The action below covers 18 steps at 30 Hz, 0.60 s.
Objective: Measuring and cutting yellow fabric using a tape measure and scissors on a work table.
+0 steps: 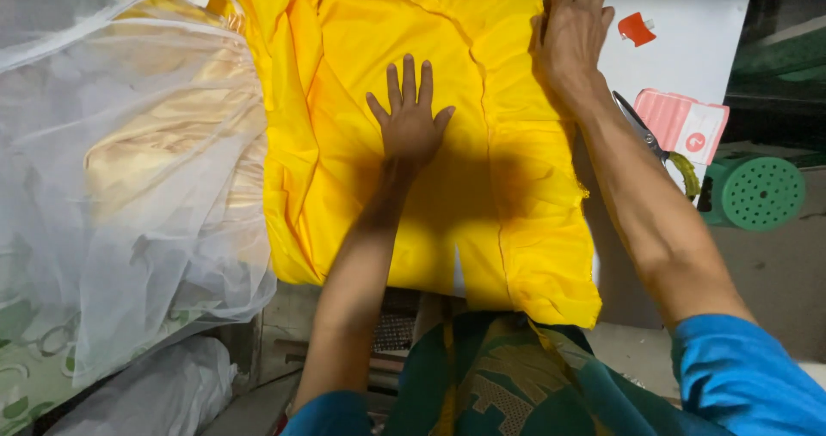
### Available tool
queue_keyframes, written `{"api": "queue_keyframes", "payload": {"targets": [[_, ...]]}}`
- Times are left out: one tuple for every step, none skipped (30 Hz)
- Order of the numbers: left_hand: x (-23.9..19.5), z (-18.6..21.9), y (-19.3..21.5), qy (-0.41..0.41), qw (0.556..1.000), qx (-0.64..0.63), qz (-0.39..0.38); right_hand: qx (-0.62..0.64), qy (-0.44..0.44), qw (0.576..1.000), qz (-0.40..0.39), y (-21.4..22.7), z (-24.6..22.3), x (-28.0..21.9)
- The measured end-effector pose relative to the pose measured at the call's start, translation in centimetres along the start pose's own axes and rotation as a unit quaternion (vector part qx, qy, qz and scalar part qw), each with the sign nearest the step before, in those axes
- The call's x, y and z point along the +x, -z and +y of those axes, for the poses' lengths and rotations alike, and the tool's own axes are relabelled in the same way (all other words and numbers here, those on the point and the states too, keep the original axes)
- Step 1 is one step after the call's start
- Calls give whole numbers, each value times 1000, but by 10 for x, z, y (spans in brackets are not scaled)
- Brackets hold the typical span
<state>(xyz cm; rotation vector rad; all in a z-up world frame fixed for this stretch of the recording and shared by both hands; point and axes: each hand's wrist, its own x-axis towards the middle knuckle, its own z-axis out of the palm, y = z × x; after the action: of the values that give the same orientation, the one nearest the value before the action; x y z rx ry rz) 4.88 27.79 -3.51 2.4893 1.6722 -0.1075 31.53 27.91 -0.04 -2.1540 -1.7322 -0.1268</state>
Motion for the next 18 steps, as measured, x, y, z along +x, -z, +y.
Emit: {"api": "queue_keyframes", "payload": {"targets": [[3,-1,1,-6,1000,-3,-1,15,30,999,31,26,-17,-10],[6,-2,2,-13,1000,-6,-3,29,61,996,62,52,-33,-20],[8,-4,2,-14,1000,-7,-3,28,60,996,62,61,-46,-42],[9,-6,3,-26,999,-19,8,73,89,992,41,70,-58,-64],[11,-8,3,-39,999,-31,18,117,119,986,19,79,-70,-86],[13,-10,9,-39,999,-32,19,116,119,986,20,71,-67,-104],[14,-12,14,-48,998,-33,-4,66,64,988,-123,62,-64,-122],[15,-15,20,-57,997,-33,-26,15,8,964,-264,53,-61,-140],[18,-17,24,-59,997,-34,-27,14,6,965,-264,49,-54,-145],[19,-19,29,-81,996,-6,-43,6,28,970,-241,45,-47,-150],[24,-21,35,-103,993,23,-56,-1,52,975,-214,41,-39,-152],[28,-20,37,-104,993,23,-52,-3,52,976,-211,43,-38,-145],[26,-19,37,-99,993,19,-59,-16,52,971,-233,47,-40,-144],[25,-19,38,-95,993,16,-66,-28,51,965,-255,50,-41,-142],[14,-12,39,-94,993,17,-63,-28,53,966,-252,78,-57,-130],[4,-5,40,-67,998,17,-13,45,7,984,-169,106,-73,-118],[-9,2,41,-39,999,17,34,120,-38,988,-88,134,-89,-107],[-17,8,30,-36,999,18,34,121,-36,988,-89,114,-72,-105]]}}
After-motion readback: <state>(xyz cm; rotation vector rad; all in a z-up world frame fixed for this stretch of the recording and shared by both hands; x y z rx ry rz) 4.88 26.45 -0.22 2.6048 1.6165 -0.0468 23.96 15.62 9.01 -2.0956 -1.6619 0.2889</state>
